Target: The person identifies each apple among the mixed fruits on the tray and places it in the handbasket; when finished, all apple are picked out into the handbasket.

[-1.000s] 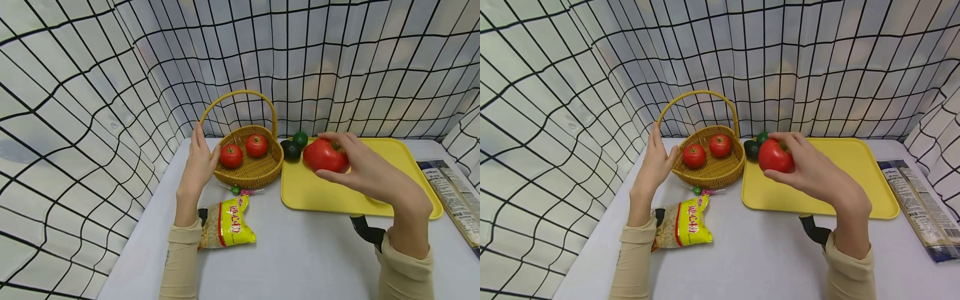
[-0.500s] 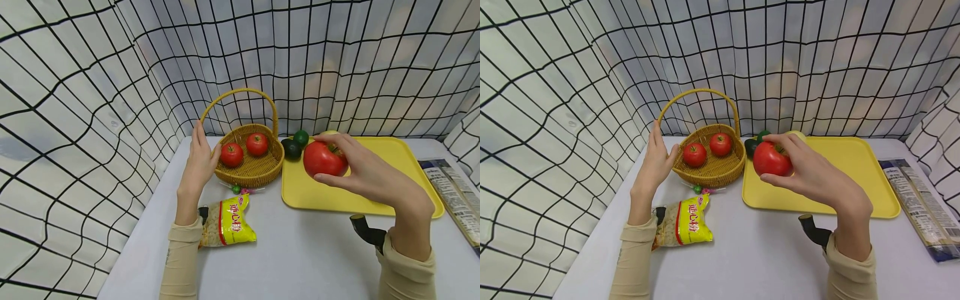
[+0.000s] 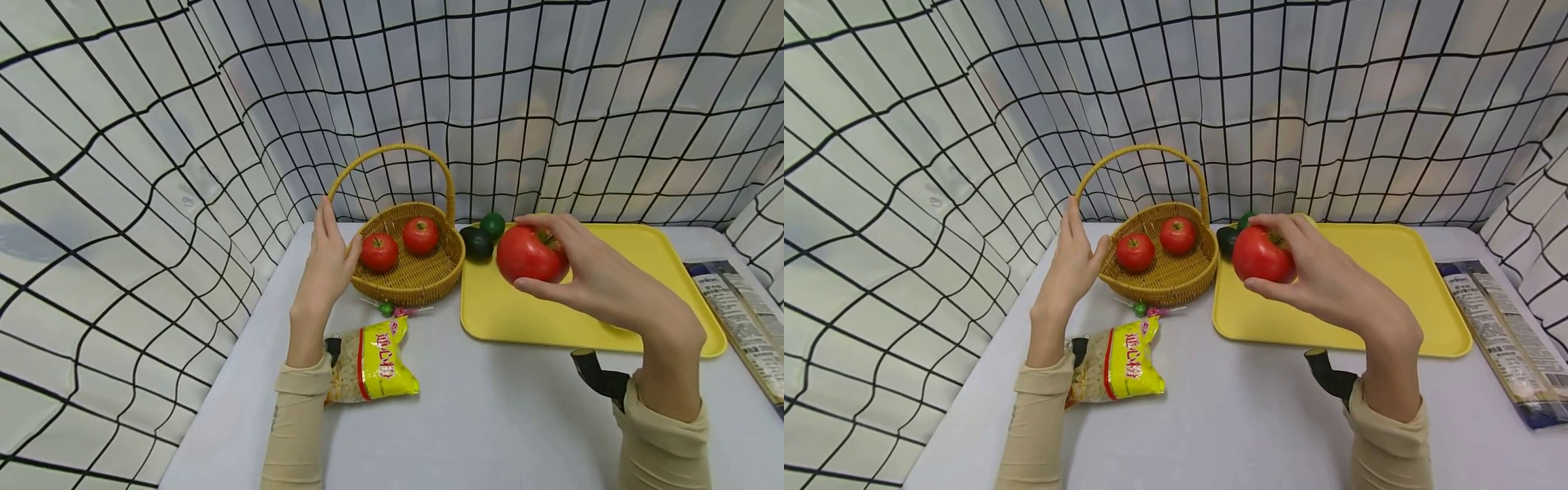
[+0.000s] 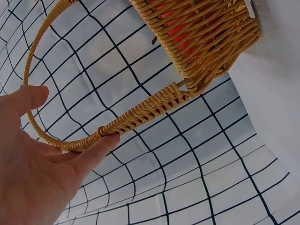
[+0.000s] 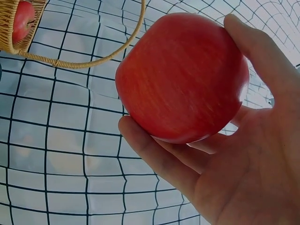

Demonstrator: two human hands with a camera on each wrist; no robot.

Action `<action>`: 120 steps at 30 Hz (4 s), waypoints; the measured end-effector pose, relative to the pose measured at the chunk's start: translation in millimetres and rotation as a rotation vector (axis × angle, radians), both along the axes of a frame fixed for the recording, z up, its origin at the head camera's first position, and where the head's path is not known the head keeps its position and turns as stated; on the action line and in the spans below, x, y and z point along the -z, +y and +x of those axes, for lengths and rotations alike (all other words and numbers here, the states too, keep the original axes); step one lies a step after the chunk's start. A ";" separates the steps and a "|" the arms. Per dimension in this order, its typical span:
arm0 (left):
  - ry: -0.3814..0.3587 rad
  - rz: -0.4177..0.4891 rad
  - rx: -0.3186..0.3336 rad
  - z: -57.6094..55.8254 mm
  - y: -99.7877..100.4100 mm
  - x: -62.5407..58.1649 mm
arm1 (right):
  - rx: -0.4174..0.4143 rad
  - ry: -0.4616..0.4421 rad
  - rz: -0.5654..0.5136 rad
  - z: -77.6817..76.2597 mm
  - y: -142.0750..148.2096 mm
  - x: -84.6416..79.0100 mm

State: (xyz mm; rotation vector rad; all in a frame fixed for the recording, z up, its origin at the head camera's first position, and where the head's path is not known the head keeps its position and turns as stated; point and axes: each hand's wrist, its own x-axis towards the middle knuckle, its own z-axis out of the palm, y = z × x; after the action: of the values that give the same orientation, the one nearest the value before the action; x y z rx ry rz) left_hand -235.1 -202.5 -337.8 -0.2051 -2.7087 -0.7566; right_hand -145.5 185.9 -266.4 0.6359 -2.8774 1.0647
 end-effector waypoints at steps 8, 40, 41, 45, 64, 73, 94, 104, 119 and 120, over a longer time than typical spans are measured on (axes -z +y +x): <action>-0.015 0.000 0.002 0.7 -0.2 -2.0 | 0.006 0.045 -0.012 -4.1 1.5 2.4; -0.019 -0.005 -0.007 3.0 -5.3 -3.7 | -0.161 0.011 -0.119 -48.9 -68.2 29.6; -0.010 -0.002 -0.003 2.5 -5.0 -3.1 | -0.172 0.006 -0.095 -55.0 -76.5 30.2; 0.007 0.001 0.015 0.7 -0.9 0.7 | -0.230 -0.013 0.033 -87.6 -109.7 34.2; -0.026 0.005 0.048 -0.7 16.6 5.0 | -0.002 -0.092 0.175 -244.8 -197.4 103.1; 0.011 0.003 0.020 -2.2 7.1 -6.7 | -0.198 -0.168 0.202 -243.7 -214.6 94.9; -0.010 0.016 0.010 5.4 -2.1 -6.2 | -0.272 -0.188 0.225 -242.1 -225.3 112.1; -0.022 0.022 0.015 5.3 -1.0 -1.4 | -0.313 -0.177 0.239 -243.3 -217.6 115.2; -0.046 0.006 0.005 3.2 -0.5 -1.9 | -0.257 0.009 0.298 -232.7 -217.8 115.2; -0.051 0.005 0.003 3.3 -0.9 -1.0 | -0.261 0.009 0.298 -230.9 -216.5 116.0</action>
State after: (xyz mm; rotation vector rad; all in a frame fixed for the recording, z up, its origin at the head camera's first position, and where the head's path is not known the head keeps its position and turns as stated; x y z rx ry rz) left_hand -231.8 -203.4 -336.8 -0.1908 -2.7544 -0.7800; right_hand -376.4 -30.6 -382.4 1.0505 -3.0328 0.6455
